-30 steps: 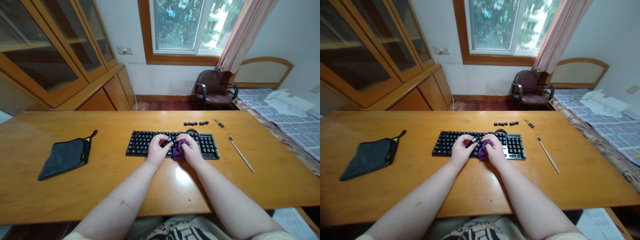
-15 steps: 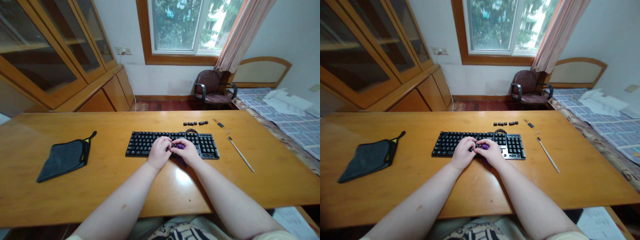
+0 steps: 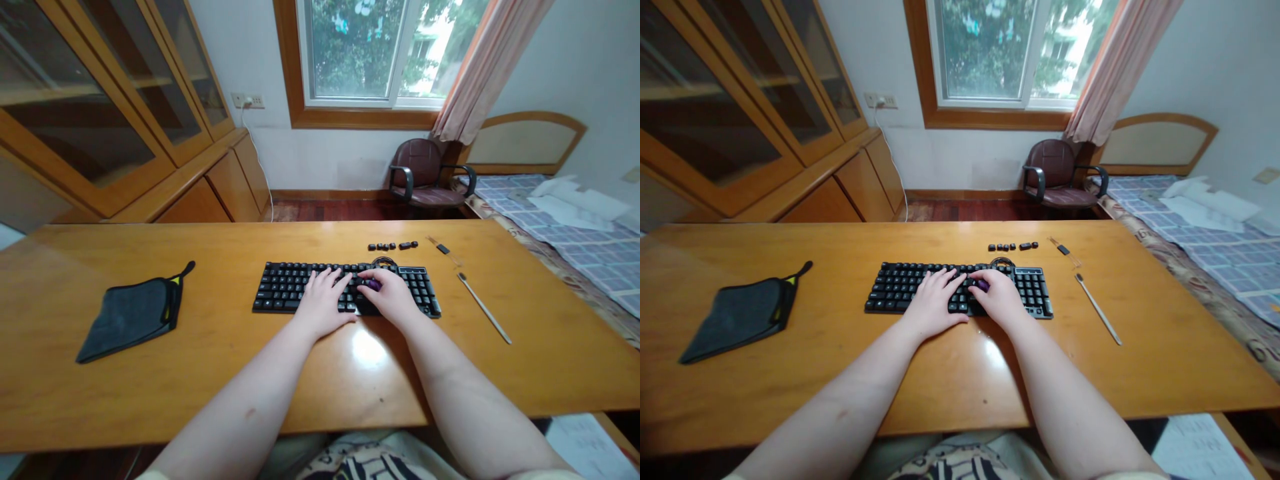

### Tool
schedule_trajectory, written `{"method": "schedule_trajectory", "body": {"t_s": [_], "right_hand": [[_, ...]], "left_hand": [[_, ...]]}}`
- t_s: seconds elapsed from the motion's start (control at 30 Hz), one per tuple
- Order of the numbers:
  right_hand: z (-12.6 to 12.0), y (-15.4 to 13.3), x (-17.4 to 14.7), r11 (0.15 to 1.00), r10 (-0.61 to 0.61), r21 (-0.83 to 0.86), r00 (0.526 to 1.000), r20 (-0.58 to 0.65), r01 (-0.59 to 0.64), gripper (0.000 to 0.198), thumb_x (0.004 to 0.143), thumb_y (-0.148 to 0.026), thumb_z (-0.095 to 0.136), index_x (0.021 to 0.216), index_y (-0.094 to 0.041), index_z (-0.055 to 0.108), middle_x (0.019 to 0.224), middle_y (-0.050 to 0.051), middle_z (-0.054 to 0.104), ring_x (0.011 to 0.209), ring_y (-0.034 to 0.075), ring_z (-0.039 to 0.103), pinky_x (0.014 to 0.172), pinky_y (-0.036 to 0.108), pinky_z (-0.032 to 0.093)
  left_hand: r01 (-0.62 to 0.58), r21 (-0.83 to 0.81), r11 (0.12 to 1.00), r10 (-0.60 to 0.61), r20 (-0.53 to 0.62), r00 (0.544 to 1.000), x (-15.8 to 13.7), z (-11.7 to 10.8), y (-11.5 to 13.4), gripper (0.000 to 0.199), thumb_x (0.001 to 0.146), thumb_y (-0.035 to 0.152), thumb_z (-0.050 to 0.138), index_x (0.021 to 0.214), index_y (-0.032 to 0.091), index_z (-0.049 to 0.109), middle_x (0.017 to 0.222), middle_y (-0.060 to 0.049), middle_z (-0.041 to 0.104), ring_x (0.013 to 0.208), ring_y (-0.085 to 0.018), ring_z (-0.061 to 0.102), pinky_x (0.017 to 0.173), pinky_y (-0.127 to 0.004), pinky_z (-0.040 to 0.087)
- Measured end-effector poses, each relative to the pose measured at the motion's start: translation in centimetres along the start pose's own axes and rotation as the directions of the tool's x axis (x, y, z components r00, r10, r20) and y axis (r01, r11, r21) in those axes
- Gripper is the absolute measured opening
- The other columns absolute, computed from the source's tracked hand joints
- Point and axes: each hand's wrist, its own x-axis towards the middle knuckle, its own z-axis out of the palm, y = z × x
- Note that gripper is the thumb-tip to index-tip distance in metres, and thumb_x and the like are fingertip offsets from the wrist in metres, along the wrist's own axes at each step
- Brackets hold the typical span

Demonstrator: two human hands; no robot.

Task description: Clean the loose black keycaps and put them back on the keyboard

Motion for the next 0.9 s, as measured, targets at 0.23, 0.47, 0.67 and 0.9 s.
{"method": "schedule_trajectory", "body": {"t_s": [0.23, 0.47, 0.67, 0.9], "right_hand": [[-1.2, -0.4, -0.2, 0.971, -0.167, -0.114, 0.941, 0.295, 0.208, 0.019, 0.071, -0.022, 0.066, 0.090, -0.025, 0.068, 0.089, 0.003, 0.066, 0.081, 0.018, 0.060, 0.075, 0.032, 0.047], [-1.5, -0.7, -0.6, 0.959, -0.073, -0.223, 0.911, 0.407, 0.176, 0.017, 0.068, -0.021, 0.068, 0.085, -0.021, 0.066, 0.082, 0.002, 0.064, 0.078, 0.016, 0.058, 0.071, 0.027, 0.044], [-1.0, -0.9, -0.5, 0.955, -0.078, -0.230, 0.904, 0.421, 0.190, 0.016, 0.068, -0.019, 0.067, 0.084, -0.021, 0.067, 0.087, 0.002, 0.063, 0.082, 0.017, 0.059, 0.076, 0.027, 0.044], [-0.2, -0.9, -0.7, 0.960, -0.060, -0.229, 0.922, 0.383, 0.158, 0.017, 0.072, -0.022, 0.066, 0.089, -0.023, 0.069, 0.093, 0.002, 0.064, 0.084, 0.017, 0.061, 0.078, 0.027, 0.046]], "left_hand": [[0.043, 0.069, 0.997, -0.044, 0.010, 0.999, 0.2, -0.2, 0.4, 0.082, 0.054, 0.052, 0.074, 0.125, 0.023, 0.048, 0.131, -0.013, 0.048, 0.123, -0.034, 0.038, 0.106, -0.053, 0.018], [0.117, 0.159, 0.980, -0.126, 0.050, 0.991, -0.1, -1.0, 0.8, 0.083, 0.054, 0.055, 0.072, 0.126, 0.023, 0.045, 0.130, -0.010, 0.046, 0.123, -0.031, 0.036, 0.109, -0.049, 0.015], [0.142, 0.189, 0.972, -0.153, 0.044, 0.987, -0.2, -1.0, 0.6, 0.081, 0.056, 0.053, 0.070, 0.126, 0.023, 0.045, 0.131, -0.010, 0.045, 0.124, -0.031, 0.035, 0.109, -0.050, 0.016], [0.144, 0.194, 0.970, -0.152, 0.026, 0.988, -0.1, -0.8, 0.1, 0.080, 0.058, 0.053, 0.068, 0.127, 0.022, 0.044, 0.134, -0.011, 0.043, 0.127, -0.031, 0.033, 0.110, -0.052, 0.016]]}}
